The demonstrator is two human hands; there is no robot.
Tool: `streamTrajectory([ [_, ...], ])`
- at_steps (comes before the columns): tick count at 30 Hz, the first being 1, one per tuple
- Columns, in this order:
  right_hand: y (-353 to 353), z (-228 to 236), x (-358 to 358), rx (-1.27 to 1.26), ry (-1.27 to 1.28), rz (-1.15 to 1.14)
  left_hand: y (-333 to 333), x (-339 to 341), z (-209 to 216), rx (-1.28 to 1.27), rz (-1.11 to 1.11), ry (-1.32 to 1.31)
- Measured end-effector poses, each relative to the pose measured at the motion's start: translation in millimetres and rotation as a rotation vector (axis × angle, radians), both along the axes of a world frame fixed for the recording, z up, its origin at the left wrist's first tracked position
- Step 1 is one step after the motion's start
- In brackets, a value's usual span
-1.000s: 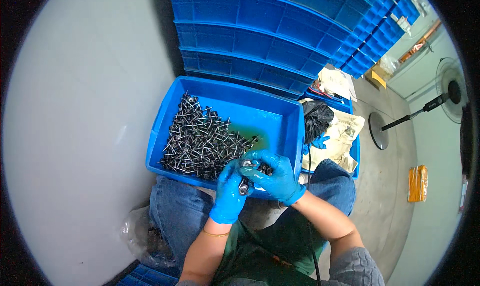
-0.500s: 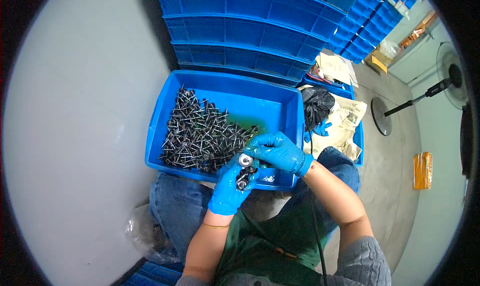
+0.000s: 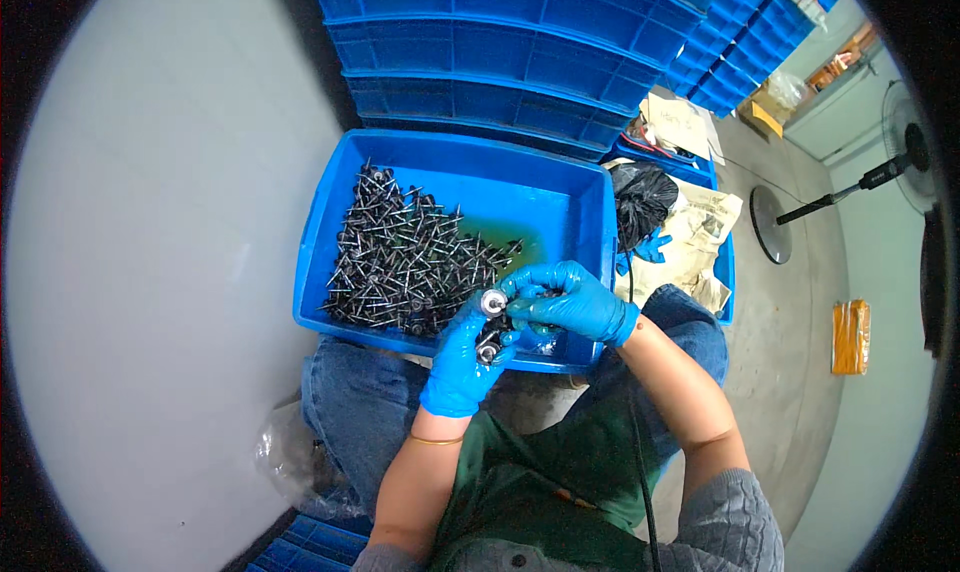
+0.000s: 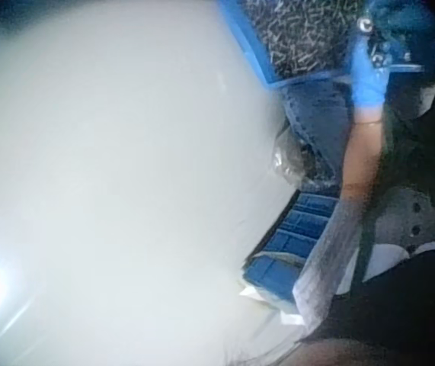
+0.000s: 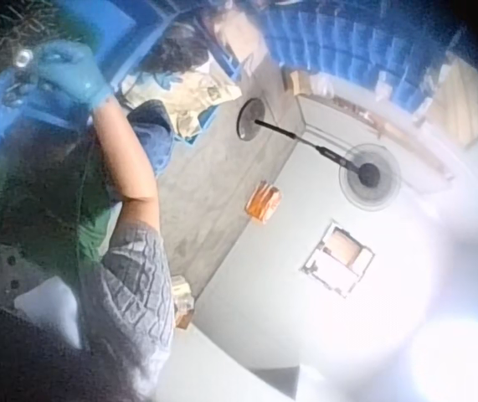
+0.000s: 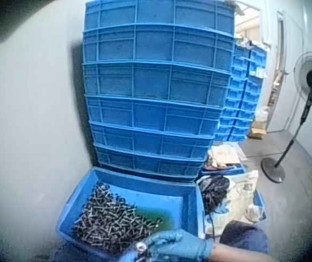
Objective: The person sits on the floor and repeatedly picks up small metal fasteners from a blue bin, inserts them into a cylindrical tool, and then removes them. The person continues this repetitive cycle throughout the clip.
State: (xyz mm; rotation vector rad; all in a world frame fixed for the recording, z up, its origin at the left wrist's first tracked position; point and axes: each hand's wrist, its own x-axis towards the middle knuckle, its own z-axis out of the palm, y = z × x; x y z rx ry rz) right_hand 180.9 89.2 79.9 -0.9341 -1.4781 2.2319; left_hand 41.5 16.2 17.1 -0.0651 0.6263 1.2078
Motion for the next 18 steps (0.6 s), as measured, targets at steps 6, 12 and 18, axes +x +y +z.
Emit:
streamTrajectory([
  [6,-16,-14,-16,0.73,-0.123,-0.24,1,5,4,0.015,0.05,0.062],
  [12,-2,-1,-7,0.204,-0.044,-0.044,-1,-3,-6,0.001,-0.053,-0.155],
  [18,15,-8,-10,0.505,-0.267,0.148,0,4,0,0.01,-0.037,0.099],
])
